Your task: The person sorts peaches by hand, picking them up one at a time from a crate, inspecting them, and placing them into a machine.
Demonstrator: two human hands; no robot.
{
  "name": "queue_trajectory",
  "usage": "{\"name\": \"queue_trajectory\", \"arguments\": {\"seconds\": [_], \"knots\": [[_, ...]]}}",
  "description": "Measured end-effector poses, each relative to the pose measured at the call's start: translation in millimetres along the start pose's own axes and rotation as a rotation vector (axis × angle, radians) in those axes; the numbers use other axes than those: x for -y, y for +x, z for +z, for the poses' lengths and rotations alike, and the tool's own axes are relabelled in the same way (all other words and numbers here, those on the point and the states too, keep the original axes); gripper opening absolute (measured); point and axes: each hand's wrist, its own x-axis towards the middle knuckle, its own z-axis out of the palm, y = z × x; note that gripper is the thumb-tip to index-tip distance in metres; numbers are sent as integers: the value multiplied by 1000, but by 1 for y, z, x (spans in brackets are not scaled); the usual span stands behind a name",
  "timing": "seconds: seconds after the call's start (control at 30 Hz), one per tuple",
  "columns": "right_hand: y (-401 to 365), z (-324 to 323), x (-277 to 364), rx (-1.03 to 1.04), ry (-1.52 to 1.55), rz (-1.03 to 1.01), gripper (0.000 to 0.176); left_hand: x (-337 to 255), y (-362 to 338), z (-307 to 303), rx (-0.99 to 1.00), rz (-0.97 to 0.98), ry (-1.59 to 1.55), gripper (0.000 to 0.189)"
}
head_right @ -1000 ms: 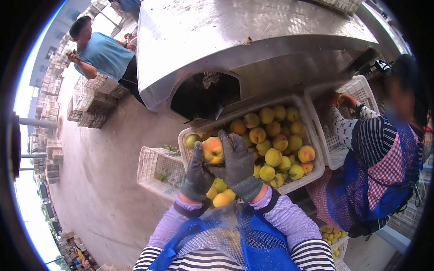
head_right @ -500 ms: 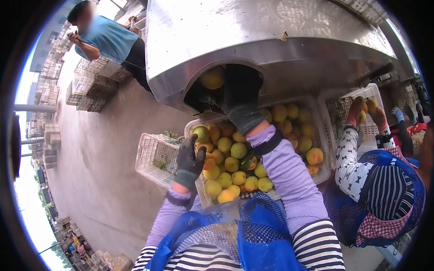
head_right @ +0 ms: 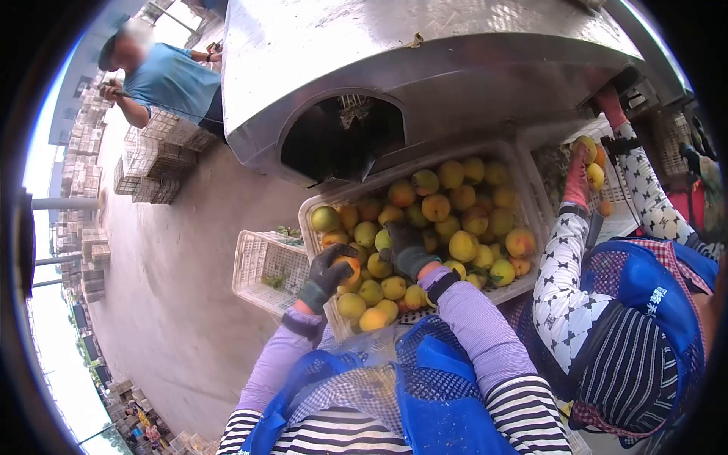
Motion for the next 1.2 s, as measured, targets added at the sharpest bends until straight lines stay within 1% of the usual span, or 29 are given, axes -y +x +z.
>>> {"name": "queue_trajectory", "arguments": {"seconds": [0.03, 0.1, 0.13, 0.17, 0.2, 0.23, 0.27, 0.3, 0.37, 0.4, 0.47, 0.5, 0.57, 0.67, 0.77, 0.8, 0.87, 0.9, 0.93, 1.0, 1.03, 1.07, 1.13, 1.17, 1.2], "knots": [[-6, -18, -2, 48, 308, 35, 68, 1, -5, -1, -15, -159, -487, 52], [-22, -50, 13, 138, 795, 29, 69, -4, -21, 7, -9, -82, -500, 46], [-35, -67, 29, 175, 975, -11, 69, -10, -29, 10, -4, -44, -509, 44], [-43, -80, 42, 188, 1078, -40, 69, -23, -32, 12, 105, 10, -347, 38], [-52, -94, 54, 205, 1181, -68, 69, -46, -36, 18, 105, 84, -364, 39], [-59, -101, 68, 200, 1206, -89, 70, -72, -38, 26, 102, 159, -378, 40], [-63, -107, 76, 194, 1235, -110, 70, -77, -37, 28, 108, 52, -664, 40], [-66, -111, 79, 173, 1165, -152, 71, -82, -36, 30, 85, -55, -954, 40], [-73, -118, 80, 131, 1023, -231, 74, -91, -39, 29, -85, 60, -673, 42], [-76, -122, 84, 122, 945, -199, 76, -97, -41, 28, -167, 114, -533, 42], [-83, -127, 89, 103, 786, -132, 80, -103, -49, 24, -158, 96, -318, 41], [-85, -125, 91, -3, 637, -190, 80, -107, -51, 22, -149, 88, -210, 40], [-92, -115, 98, -208, 330, -302, 82, -114, -53, 22, -158, 137, -152, 40], [-94, -99, 102, -384, 342, -286, 82, -114, -56, 28, -209, 201, -142, 39], [-89, -92, 101, -417, 324, -257, 81, -112, -52, 31, -254, 233, -146, 36], [-82, -97, 107, -454, 210, -238, 79, -113, -47, 29, -268, 239, -144, 35], [-63, -110, 121, -522, -20, -196, 76, -103, -43, 28, -348, 261, -238, 36], [-45, -110, 122, -635, -151, -225, 70, -102, -40, 25, -367, 286, -221, 36], [-25, -113, 124, -631, -170, -208, 69, -100, -38, 23, -386, 311, -203, 37], [20, -122, 125, -616, -204, -169, 68, -102, -31, 14, -382, 378, -36, 38], [48, -124, 119, -642, -235, -221, 67, -96, -26, 8, -343, 394, 51, 48], [78, -122, 110, -662, -264, -274, 65, -92, -21, 8, -340, 396, 4, 46], [106, -123, 106, -729, -292, -358, 66, -87, -12, 9, -338, 397, -80, 43], [113, -127, 105, -782, -294, -391, 68, -88, -9, 9, -265, 266, -505, 42], [115, -130, 105, -838, -299, -419, 70, -90, -5, 10, -261, 128, -944, 42]]}}
